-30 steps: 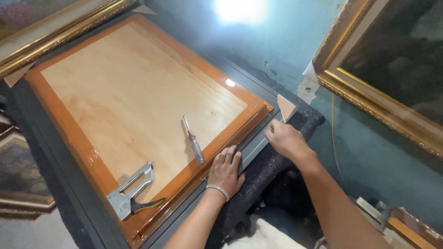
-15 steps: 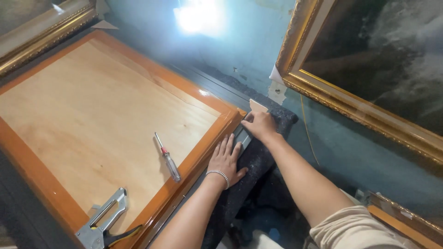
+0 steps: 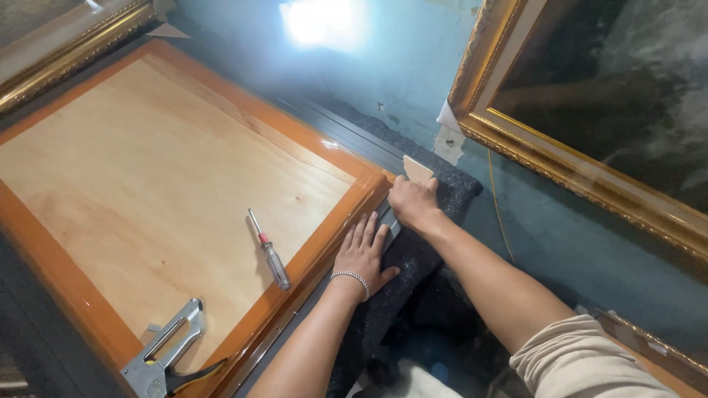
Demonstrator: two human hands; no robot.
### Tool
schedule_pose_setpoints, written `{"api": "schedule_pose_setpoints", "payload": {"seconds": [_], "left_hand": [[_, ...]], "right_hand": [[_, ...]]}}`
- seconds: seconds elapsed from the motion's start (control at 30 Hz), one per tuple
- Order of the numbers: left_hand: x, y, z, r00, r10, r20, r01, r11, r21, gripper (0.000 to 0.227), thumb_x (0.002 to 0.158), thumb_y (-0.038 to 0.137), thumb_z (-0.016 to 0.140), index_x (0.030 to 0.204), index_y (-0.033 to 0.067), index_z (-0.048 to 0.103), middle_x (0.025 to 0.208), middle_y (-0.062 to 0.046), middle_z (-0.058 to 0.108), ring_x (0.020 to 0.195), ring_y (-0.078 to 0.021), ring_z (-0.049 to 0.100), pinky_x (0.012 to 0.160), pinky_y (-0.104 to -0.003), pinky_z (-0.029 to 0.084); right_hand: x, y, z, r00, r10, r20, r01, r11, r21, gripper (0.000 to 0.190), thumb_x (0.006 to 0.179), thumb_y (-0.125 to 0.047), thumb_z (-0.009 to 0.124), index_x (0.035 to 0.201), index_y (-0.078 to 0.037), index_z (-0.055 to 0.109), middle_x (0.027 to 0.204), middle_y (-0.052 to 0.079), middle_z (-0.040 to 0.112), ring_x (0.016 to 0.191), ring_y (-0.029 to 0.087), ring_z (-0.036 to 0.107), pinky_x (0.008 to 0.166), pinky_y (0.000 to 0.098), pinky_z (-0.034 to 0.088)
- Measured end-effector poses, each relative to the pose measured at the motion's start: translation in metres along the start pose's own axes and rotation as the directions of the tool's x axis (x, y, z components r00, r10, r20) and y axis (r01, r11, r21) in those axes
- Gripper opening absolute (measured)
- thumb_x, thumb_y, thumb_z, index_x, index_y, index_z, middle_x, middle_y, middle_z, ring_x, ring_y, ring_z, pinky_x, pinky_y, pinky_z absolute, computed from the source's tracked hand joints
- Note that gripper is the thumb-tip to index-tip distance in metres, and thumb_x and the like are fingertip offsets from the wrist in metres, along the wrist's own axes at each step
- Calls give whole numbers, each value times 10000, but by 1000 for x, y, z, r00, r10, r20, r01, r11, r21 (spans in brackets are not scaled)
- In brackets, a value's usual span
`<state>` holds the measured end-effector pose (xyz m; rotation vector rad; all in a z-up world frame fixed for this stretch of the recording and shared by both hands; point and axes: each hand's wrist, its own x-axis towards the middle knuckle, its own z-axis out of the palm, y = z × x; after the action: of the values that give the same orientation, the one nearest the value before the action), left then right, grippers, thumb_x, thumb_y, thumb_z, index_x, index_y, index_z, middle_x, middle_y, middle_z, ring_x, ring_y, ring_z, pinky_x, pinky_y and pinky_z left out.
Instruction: Using a manual staple gun to secure the backing onto a picture frame
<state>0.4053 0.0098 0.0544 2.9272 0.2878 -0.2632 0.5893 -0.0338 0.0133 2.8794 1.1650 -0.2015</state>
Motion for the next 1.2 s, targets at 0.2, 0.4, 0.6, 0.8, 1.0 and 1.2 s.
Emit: {"api": "schedule_pose_setpoints", "payload": {"seconds": [0.2, 0.4, 0.6, 0.8, 1.0, 1.2], "left_hand": [[0, -1, -1, 999, -2, 34, 2, 1000, -10, 830, 738, 559, 534, 1357, 147, 165, 1461, -102, 35, 1353, -248, 22, 1099, -370, 60], [-4, 1, -8, 995, -8, 96, 9, 1000, -13, 831, 753, 553, 523, 1360, 138, 136, 1462, -116, 3, 1353, -260, -9, 1100, -383, 34], [-1, 2, -7, 997, -25, 72, 24, 1000, 12, 837, 745, 566, 530, 1361, 153, 143, 1463, -98, 21, 1353, -244, 4, 1099, -365, 37], [0, 3, -6, 997, -24, 70, 25, 1000, -15, 837, 745, 558, 531, 1360, 154, 135, 1464, -99, 10, 1353, -240, -5, 1102, -370, 30], [0, 3, -2, 999, -20, 48, 20, 1000, -2, 855, 726, 565, 549, 1357, 155, 143, 1463, -98, 25, 1352, -242, 10, 1100, -368, 51], [1, 2, -1, 999, -24, 32, 23, 1000, 12, 865, 719, 573, 554, 1359, 151, 153, 1463, -98, 42, 1351, -241, 25, 1098, -369, 59]], "right_hand": [[-2, -10, -18, 984, 65, 164, -75, 995, 60, 220, 895, -199, 277, 993, -52, 408, 870, 52, 587, 888, 287, 604, 802, 548, 267], [-21, 21, -87, 978, 203, 41, -205, 918, 340, 311, 938, -298, 239, 1069, -87, 426, 1004, 91, 607, 1058, 307, 539, 883, 606, 215], [-39, -8, -74, 994, 59, 95, -75, 982, 176, 240, 828, -323, 572, 1025, -188, 554, 998, 6, 613, 1057, 226, 524, 873, 562, 271], [-9, 6, -47, 994, 108, 26, -111, 959, 262, 174, 853, -333, 540, 939, -202, 616, 942, -14, 651, 982, 201, 583, 841, 532, 302], [-17, -2, -34, 1000, 10, -28, -6, 991, 135, 179, 881, -323, 466, 900, -180, 573, 841, 8, 632, 901, 210, 598, 810, 460, 330], [-17, -1, -33, 999, 29, -43, -23, 990, 142, 235, 900, -288, 367, 909, -140, 550, 794, 32, 605, 854, 226, 588, 807, 471, 314]]}}
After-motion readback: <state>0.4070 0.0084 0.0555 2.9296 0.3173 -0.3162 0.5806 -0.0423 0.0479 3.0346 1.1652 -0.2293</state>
